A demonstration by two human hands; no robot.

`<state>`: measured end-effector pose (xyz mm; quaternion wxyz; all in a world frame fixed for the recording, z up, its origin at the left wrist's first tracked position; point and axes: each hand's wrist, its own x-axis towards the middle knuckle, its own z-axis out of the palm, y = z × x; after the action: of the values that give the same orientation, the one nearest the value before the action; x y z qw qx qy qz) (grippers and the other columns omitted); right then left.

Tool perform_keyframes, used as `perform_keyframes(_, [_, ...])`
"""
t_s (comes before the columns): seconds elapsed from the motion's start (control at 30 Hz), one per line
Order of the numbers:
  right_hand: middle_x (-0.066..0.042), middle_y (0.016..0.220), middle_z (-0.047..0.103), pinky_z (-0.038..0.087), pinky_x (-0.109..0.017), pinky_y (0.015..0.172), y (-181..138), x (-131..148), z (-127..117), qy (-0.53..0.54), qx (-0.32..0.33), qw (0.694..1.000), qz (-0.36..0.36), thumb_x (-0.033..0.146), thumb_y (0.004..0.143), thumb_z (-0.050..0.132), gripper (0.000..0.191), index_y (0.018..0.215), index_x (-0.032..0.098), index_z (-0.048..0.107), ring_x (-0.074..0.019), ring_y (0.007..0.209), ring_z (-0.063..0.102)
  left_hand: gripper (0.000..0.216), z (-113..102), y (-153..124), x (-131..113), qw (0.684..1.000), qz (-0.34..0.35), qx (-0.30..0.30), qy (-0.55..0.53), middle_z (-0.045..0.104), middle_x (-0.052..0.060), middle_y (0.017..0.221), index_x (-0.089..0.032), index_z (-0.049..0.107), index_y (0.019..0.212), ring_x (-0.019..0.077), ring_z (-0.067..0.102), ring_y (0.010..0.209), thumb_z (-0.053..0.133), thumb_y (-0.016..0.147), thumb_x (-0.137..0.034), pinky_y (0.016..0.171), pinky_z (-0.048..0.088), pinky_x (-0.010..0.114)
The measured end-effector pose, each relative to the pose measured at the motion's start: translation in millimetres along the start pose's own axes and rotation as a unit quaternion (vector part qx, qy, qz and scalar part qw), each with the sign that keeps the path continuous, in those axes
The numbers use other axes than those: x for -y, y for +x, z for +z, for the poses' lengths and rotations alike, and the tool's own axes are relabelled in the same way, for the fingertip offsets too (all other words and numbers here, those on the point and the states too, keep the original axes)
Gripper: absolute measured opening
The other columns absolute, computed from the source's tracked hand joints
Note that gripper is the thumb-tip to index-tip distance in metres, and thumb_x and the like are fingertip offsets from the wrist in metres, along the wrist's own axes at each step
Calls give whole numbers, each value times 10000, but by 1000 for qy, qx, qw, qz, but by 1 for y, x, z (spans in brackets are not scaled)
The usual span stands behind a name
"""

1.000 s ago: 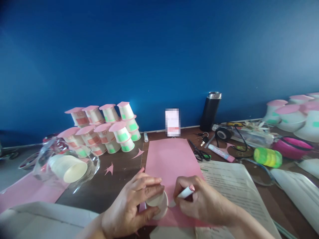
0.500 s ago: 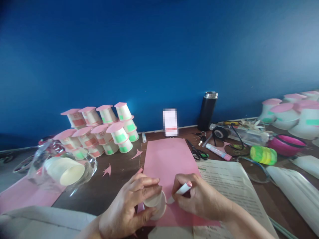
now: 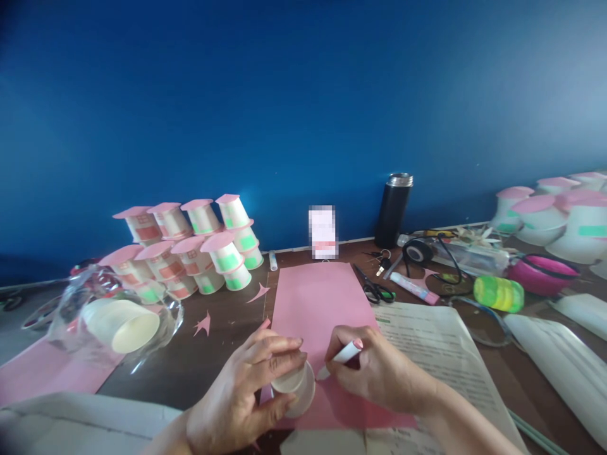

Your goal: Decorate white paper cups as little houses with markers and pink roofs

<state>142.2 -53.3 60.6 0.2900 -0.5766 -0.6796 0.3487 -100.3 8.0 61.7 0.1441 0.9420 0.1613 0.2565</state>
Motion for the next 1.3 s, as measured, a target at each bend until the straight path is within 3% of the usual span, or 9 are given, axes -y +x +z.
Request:
perform_keyframes(0.67, [58, 595, 501, 328, -201, 507, 2, -3, 5, 46, -25, 999, 12, 220, 850, 534, 126, 729, 189, 547, -89, 551, 418, 385, 2, -1, 0, 1000, 4, -8, 6, 641, 93, 1219, -224, 592, 1228, 218, 596, 1084, 585, 874, -376, 984, 483, 428])
perform_keyframes(1.3, [48, 580, 539, 373, -218, 510, 6, -4, 7, 75, -31, 996, 29, 272, 852, 568, 153, 723, 201, 526, -103, 544, 484, 400, 3, -2, 1, 1000, 8, -15, 5, 630, 79, 1241, -231, 571, 1253, 204, 577, 1109, 595, 874, -358, 1010, 464, 428])
